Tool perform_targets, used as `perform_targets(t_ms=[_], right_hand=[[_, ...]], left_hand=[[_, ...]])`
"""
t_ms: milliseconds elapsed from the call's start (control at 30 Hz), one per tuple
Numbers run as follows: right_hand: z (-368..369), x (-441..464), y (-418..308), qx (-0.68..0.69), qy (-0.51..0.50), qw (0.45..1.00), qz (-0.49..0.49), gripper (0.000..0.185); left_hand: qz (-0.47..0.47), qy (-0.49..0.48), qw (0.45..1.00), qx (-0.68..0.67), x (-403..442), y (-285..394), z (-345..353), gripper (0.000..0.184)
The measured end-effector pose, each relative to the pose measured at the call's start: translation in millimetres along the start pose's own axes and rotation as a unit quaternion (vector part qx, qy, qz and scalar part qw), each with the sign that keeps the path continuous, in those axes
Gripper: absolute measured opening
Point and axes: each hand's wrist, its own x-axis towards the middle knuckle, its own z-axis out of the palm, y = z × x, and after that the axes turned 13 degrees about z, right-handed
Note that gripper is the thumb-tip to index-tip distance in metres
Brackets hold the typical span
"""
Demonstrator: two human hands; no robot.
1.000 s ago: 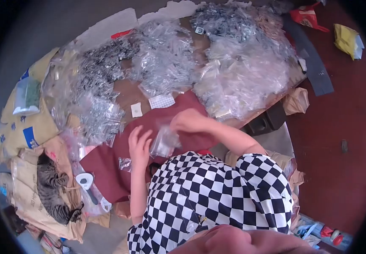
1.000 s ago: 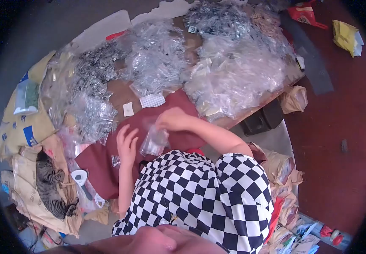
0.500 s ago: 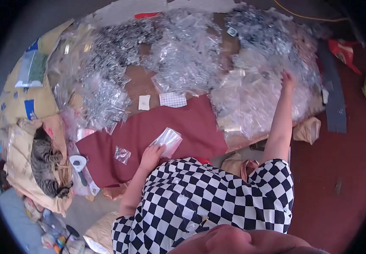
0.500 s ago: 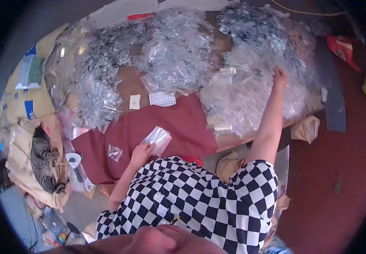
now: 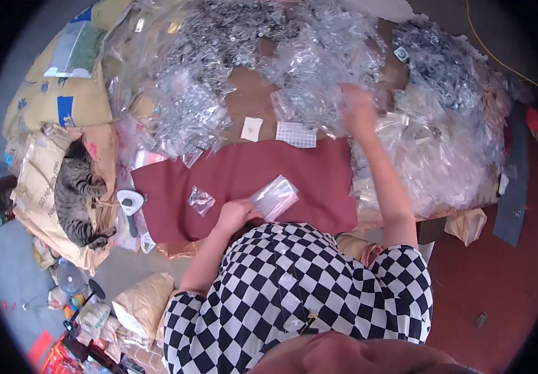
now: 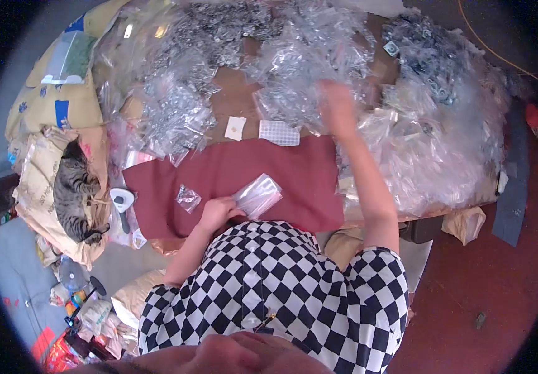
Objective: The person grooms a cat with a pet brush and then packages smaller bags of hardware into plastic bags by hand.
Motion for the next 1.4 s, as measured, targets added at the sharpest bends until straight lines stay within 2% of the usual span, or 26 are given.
perform_targets(t_ms=[33, 100, 133, 200, 267, 300, 367, 433, 467, 500, 533, 667, 733, 767, 800, 833, 933, 967, 1033, 1100, 1167, 1200, 1267, 1300, 1367, 1400], right_hand=[[23, 6, -31, -0.001, -0.080, 0.994, -0.071, 0.051], [71, -2, -64, -0.047, -0.115, 0.987, -0.105, 0.047], [91, -3, -67, -0.045, -0.115, 0.986, -0.110, 0.047], [136, 3, -64, -0.198, -0.093, 0.969, -0.111, 0.042], [148, 10, -46, -0.212, -0.120, 0.963, -0.117, 0.030], [144, 13, -45, -0.187, -0.137, 0.968, -0.097, 0.025], [136, 19, -40, -0.168, -0.155, 0.970, -0.083, 0.021], [129, 28, -41, 0.093, -0.066, 0.991, -0.063, 0.020], [129, 37, -43, 0.089, -0.068, 0.991, -0.067, 0.020], [122, 48, -51, 0.194, -0.145, 0.966, 0.090, 0.020], [118, 56, -59, 0.292, -0.215, 0.899, 0.245, 0.021], [155, 112, -84, 0.323, -0.265, 0.879, 0.231, 0.022], [191, 134, -103, 0.456, -0.240, 0.784, 0.346, 0.031], [211, 143, -104, 0.459, -0.239, 0.784, 0.343, 0.031], [242, 146, -95, 0.494, -0.243, 0.740, 0.387, 0.031], [256, 151, -99, 0.526, -0.246, 0.691, 0.431, 0.031], [273, 157, -111, 0.390, -0.210, 0.740, 0.506, 0.025], [275, 156, -115, 0.389, -0.218, 0.739, 0.504, 0.025], [275, 146, -100, 0.334, -0.182, 0.875, 0.299, 0.018], [261, 140, -91, 0.402, -0.118, 0.894, 0.161, 0.012], [196, 139, -112, 0.475, -0.177, 0.836, 0.210, 0.020], [168, 138, -122, 0.472, -0.178, 0.837, 0.211, 0.020], [130, 134, -135, 0.728, -0.148, 0.595, 0.306, 0.033], [127, 131, -130, 0.728, -0.149, 0.595, 0.307, 0.033], [125, 125, -122, 0.563, -0.261, 0.690, 0.371, 0.045], [132, 113, -124, 0.564, -0.262, 0.690, 0.370, 0.045]], left_hand=[[-0.007, -0.003, 1.000, 0.027, 1, -4, 5, 0.040], [-0.017, 0.011, 1.000, 0.004, 5, 4, -3, 0.042], [-0.022, 0.024, 0.999, -0.020, 6, 7, -5, 0.045], [-0.032, 0.054, 0.998, -0.032, 3, 7, -4, 0.048], [-0.068, 0.116, 0.984, -0.116, -1, 9, -12, 0.044], [-0.084, 0.064, 0.989, -0.103, -5, 7, -19, 0.035], [-0.103, 0.114, 0.978, -0.141, -13, -7, -8, 0.030], [-0.140, 0.161, 0.959, -0.188, -18, -20, 3, 0.019], [-0.139, 0.165, 0.957, -0.193, -16, -28, 9, 0.019], [-0.137, 0.215, 0.953, -0.164, -13, -33, 14, 0.018], [-0.136, 0.262, 0.946, -0.133, -12, -37, 17, 0.017], [-0.130, 0.278, 0.948, -0.090, 8, -56, 19, 0.016], [-0.159, 0.195, 0.967, -0.047, 11, -62, 23, 0.016], [-0.162, 0.189, 0.968, -0.017, 12, -63, 28, 0.016], [-0.154, 0.123, 0.980, 0.035, 11, -71, 39, 0.018], [-0.147, 0.124, 0.980, 0.045, 10, -72, 41, 0.021], [-0.135, 0.136, 0.980, 0.054, 9, -75, 47, 0.024], [-0.125, 0.145, 0.980, 0.052, 7, -76, 49, 0.024], [-0.113, 0.172, 0.976, 0.064, 6, -78, 52, 0.024], [-0.099, 0.197, 0.972, 0.075, 3, -76, 53, 0.024], [-0.090, 0.197, 0.972, 0.085, 6, -75, 49, 0.023], [-0.090, 0.197, 0.973, 0.081, 6, -75, 48, 0.023], [-0.097, 0.190, 0.974, 0.078, 6, -75, 48, 0.022], [-0.093, 0.198, 0.972, 0.082, 6, -75, 48, 0.021], [-0.089, 0.211, 0.970, 0.084, 6, -73, 48, 0.021], [-0.085, 0.226, 0.967, 0.087, 6, -73, 48, 0.020]])
